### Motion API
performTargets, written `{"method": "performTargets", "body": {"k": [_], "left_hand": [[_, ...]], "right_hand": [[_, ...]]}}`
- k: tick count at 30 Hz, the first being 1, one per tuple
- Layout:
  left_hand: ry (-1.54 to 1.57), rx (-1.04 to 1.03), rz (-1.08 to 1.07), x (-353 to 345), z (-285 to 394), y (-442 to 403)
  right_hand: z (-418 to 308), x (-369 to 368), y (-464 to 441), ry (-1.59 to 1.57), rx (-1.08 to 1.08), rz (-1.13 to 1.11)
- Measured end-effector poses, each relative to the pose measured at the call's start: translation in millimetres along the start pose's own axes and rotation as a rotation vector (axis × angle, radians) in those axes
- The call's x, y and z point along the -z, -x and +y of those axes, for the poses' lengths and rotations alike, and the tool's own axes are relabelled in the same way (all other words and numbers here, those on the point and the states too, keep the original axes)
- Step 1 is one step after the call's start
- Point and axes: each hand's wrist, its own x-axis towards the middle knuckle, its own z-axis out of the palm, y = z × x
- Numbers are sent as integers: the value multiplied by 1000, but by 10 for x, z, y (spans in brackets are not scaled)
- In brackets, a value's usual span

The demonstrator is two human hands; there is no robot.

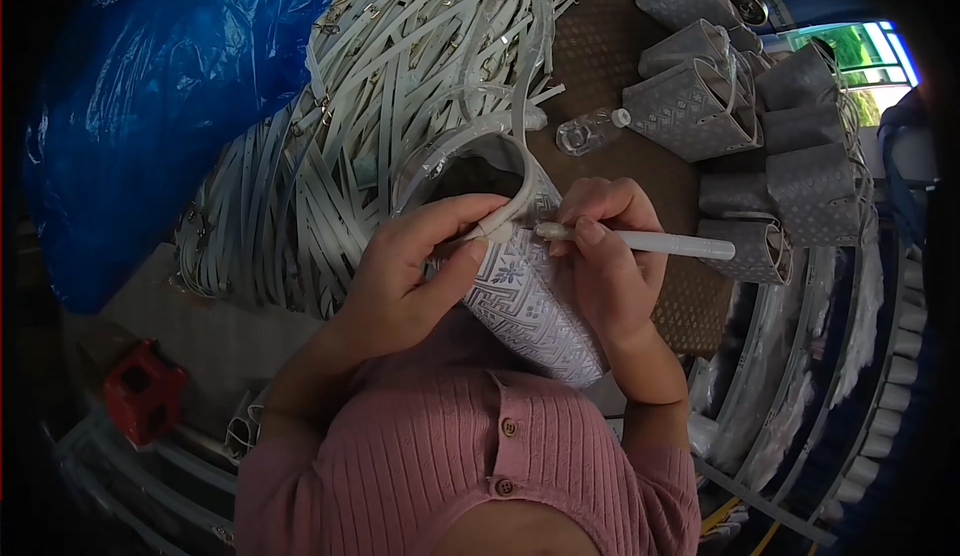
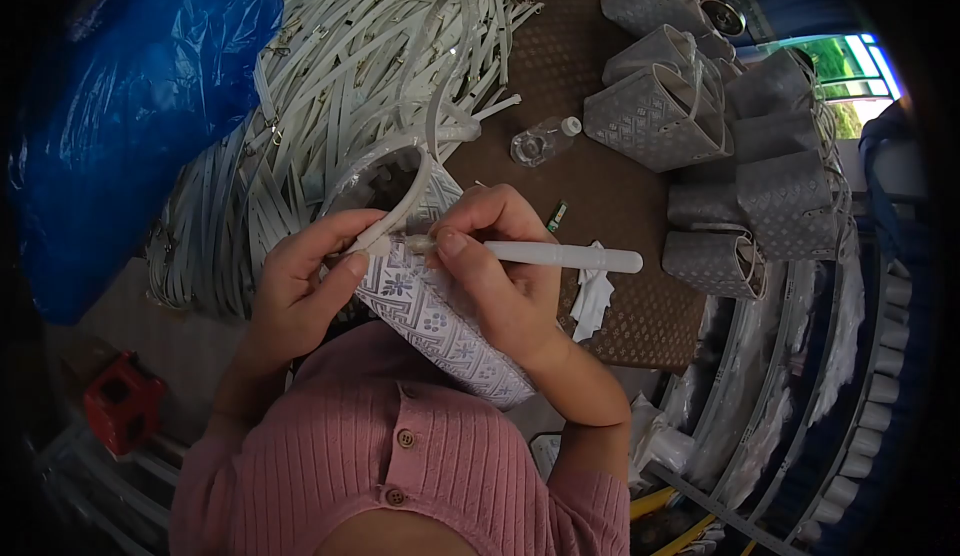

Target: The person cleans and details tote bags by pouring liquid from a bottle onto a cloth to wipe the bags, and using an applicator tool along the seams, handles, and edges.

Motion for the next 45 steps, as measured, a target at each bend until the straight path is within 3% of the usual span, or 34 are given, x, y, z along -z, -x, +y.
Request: {"method": "performTargets", "body": {"k": [7,16,18,20,21,22,24,25,26,27,29,31,33,35,36,40,45], "left_hand": [[-157,-82,-53,36,42,-38],[70,24,-122,57,111,-74],[-76,273,-45,139,193,-125],[-115,400,-141,345,65,-314],[52,565,-327,509,-65,-452],[223,731,-505,599,-175,-560],[297,756,-535,505,-242,-639],[248,753,-344,381,-247,-628],[198,741,-152,271,-250,-609],[239,717,-124,189,-214,-598],[297,783,-126,132,-193,-564],[344,851,-111,44,-127,-461],[233,368,-218,-98,-1,-335],[308,483,-169,42,60,-366],[415,591,-110,120,74,-385],[215,358,-189,425,-54,-226],[89,242,8,467,-28,-71]], "right_hand": [[-9,-4,-35,-82,-77,46],[-167,95,-70,12,-56,127],[-287,359,-68,-46,58,152],[-372,711,42,61,174,326],[-369,875,134,132,209,444],[-290,1065,261,208,156,575],[81,1422,567,286,81,706],[317,1557,721,360,-2,803],[532,1625,890,395,-223,896],[805,1688,1085,422,-448,977],[1898,2091,1669,-333,-496,995],[1740,1587,1636,-505,-528,924],[1480,1256,1450,-689,-546,829],[1226,1091,1225,-776,-369,847],[962,968,1110,-500,-288,920],[753,940,843,-405,-133,844],[634,845,665,-439,-64,747]]}}
